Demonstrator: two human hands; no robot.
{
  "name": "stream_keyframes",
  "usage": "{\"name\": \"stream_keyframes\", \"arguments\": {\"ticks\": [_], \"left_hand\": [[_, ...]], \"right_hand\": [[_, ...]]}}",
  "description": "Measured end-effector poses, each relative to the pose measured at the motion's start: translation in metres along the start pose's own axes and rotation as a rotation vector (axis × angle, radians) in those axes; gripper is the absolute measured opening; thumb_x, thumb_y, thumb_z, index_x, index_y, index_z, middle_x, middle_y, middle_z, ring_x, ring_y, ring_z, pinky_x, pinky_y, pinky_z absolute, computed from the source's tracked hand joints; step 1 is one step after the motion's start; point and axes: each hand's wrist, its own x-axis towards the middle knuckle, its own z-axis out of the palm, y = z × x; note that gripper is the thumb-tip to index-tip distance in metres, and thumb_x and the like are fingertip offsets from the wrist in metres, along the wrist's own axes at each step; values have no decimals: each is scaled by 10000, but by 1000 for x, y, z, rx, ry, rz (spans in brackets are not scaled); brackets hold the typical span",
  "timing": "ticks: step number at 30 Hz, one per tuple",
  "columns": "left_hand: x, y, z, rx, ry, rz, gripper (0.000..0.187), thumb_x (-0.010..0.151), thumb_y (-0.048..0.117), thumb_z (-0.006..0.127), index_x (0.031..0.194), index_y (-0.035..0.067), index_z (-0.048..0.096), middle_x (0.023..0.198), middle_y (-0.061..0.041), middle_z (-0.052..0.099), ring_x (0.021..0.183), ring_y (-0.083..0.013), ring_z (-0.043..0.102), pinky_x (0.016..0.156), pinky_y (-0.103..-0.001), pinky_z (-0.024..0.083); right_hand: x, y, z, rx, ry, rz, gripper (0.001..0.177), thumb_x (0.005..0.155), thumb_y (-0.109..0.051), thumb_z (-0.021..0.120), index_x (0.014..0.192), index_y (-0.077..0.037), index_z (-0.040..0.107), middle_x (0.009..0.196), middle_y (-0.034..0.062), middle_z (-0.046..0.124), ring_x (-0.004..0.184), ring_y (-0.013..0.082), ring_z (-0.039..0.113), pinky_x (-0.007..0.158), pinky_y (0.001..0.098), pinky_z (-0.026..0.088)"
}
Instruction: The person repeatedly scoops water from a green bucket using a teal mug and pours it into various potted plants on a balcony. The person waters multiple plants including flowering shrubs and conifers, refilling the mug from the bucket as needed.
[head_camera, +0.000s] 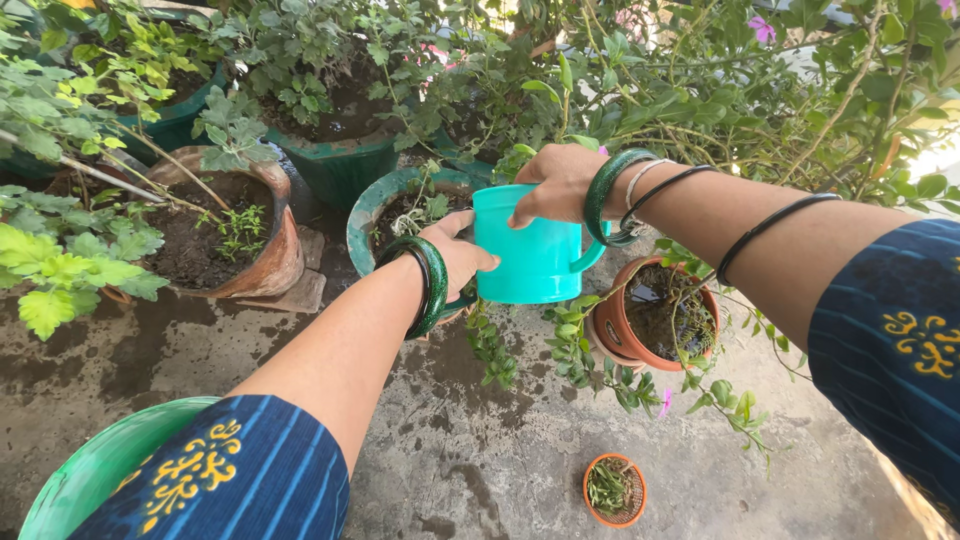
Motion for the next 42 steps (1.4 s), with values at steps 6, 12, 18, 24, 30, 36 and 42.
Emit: {"name": "stream_keyframes", "arguments": {"ticks": [6,12,18,24,30,36,42], "left_hand": [[1,-2,-6,-44,28,12,846,775,227,774,1540,256,413,1365,-87,662,1201,-232,658,959,-448,547],[-1,4,-16,-127,17,-88,705,765,396,682,1449,268,567,1362,-34,656,1221,-210,621,954,-479,520],[-13,12,-26,-279,84,-185,745,828,679,529,1458,283,553,1496,0,545,1348,-221,522,994,-524,499],[-16,6,-32,-339,96,-168,782,844,728,471,1494,295,495,1551,-3,486,1394,-243,482,1035,-554,457],[-25,4,-38,-332,102,-191,781,852,748,384,1488,315,512,1531,-1,540,1364,-257,524,1040,-554,454],[-24,7,-38,-443,172,-177,792,863,746,377,1485,273,504,1510,-23,527,1315,-282,551,977,-570,508],[-9,-4,-39,-469,298,-132,770,831,776,390,1311,227,637,1354,-3,634,1177,-235,603,831,-493,551]], "right_hand": [[1,-6,-8,59,12,-29,563,709,-420,756,1202,-148,765,1089,144,775,1025,306,729,929,426,550],[-2,-14,-17,189,9,36,530,720,-418,758,1176,-149,778,1019,113,786,940,266,758,812,386,610],[6,-12,-19,439,-22,55,584,723,-369,753,1230,-81,716,1082,111,768,933,245,766,730,418,661],[11,-18,-19,571,-56,16,570,732,-329,738,1218,-34,699,1122,141,759,959,265,766,749,453,672],[14,-22,-20,701,-85,7,505,734,-294,731,1164,-30,700,1111,173,747,945,304,768,734,490,674],[14,-23,-21,814,-85,86,530,759,-314,696,1158,36,686,1080,213,741,907,359,780,700,498,632],[9,-22,-26,950,-106,220,584,801,-334,658,1244,38,580,1164,259,701,914,407,765,701,512,621]]}}
